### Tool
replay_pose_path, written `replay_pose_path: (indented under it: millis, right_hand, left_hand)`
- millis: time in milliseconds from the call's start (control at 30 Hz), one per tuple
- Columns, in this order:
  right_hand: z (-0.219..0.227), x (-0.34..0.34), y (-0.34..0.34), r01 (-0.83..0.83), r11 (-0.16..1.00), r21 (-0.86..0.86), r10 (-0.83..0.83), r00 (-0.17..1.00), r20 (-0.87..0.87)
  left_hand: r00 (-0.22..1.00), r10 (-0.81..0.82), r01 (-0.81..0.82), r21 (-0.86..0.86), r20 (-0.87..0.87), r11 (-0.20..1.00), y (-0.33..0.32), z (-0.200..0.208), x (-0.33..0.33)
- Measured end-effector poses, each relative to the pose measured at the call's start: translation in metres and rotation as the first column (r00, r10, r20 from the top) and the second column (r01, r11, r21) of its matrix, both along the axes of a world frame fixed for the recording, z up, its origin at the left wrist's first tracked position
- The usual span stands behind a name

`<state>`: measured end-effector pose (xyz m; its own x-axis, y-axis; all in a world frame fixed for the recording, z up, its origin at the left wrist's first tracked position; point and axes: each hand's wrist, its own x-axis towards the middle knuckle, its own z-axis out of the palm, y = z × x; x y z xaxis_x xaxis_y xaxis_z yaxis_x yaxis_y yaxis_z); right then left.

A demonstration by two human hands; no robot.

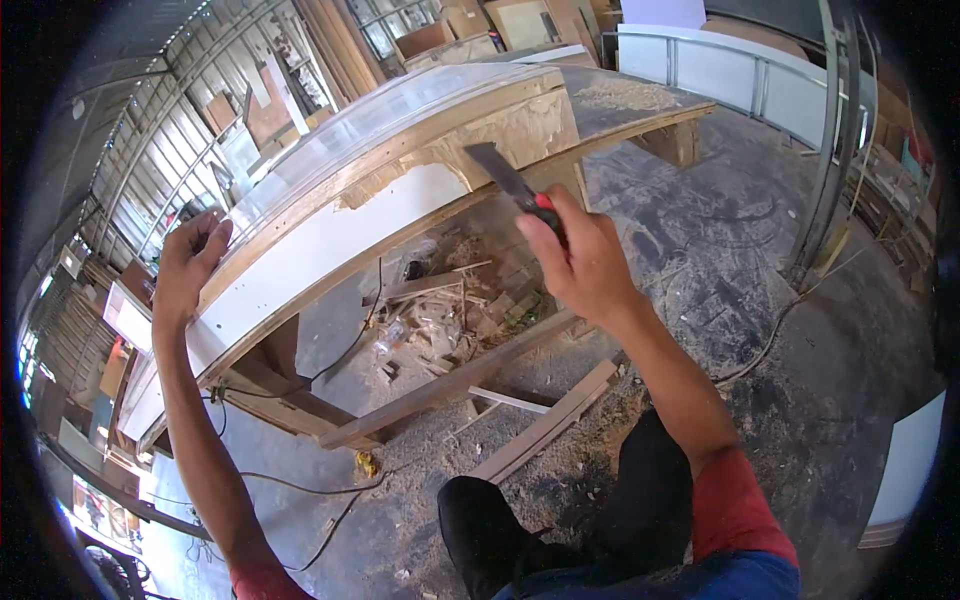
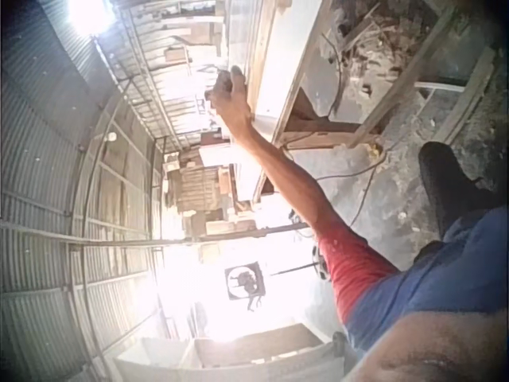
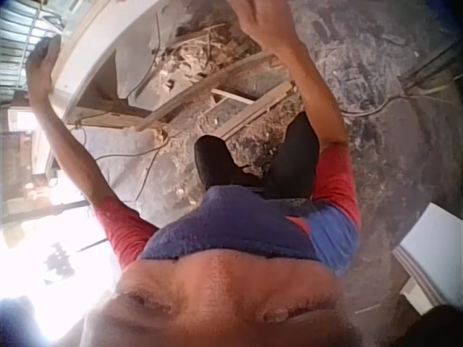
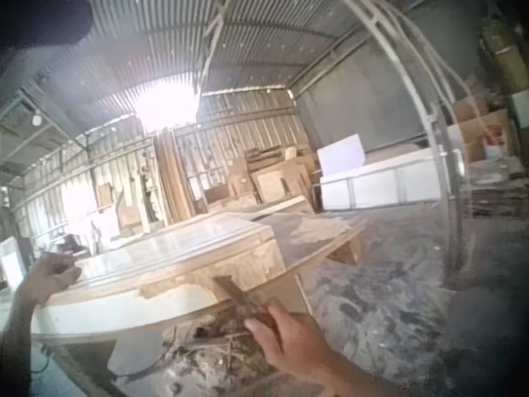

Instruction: The person uses a utility knife to scrape and trim the edges of a white wood panel on a workbench, removing excess material.

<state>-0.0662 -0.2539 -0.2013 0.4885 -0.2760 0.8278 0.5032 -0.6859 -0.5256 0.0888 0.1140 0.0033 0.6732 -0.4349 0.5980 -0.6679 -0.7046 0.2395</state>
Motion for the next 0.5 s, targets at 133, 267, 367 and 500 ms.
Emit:
replay_pose_path:
  millis: [133, 267, 367, 500]
  right_hand:
    - [0.009, 0.018, 0.008, 0.057, 0.994, -0.092, -0.052, 0.997, 0.06]
    - [0.009, 0.011, 0.01, 0.093, 0.991, -0.095, -0.092, 0.996, 0.009]
    - [-0.02, 0.012, -0.006, -0.04, 0.979, -0.202, 0.026, 0.997, -0.068]
    - [-0.073, 0.0, 0.003, -0.068, 0.926, -0.372, -0.015, 0.976, -0.217]
  left_hand:
    - [1.0, -0.01, 0.01, -0.012, 0.013, 1.0, -0.002, -0.002, -0.007]
    - [0.999, -0.043, 0.041, -0.039, -0.033, 0.998, 0.001, -0.001, -0.001]
    - [0.999, -0.035, 0.035, 0.009, 0.013, 0.999, 0.005, -0.002, -0.002]
    - [0.999, -0.002, 0.001, 0.028, 0.037, 1.0, 0.007, 0.001, 0.0]
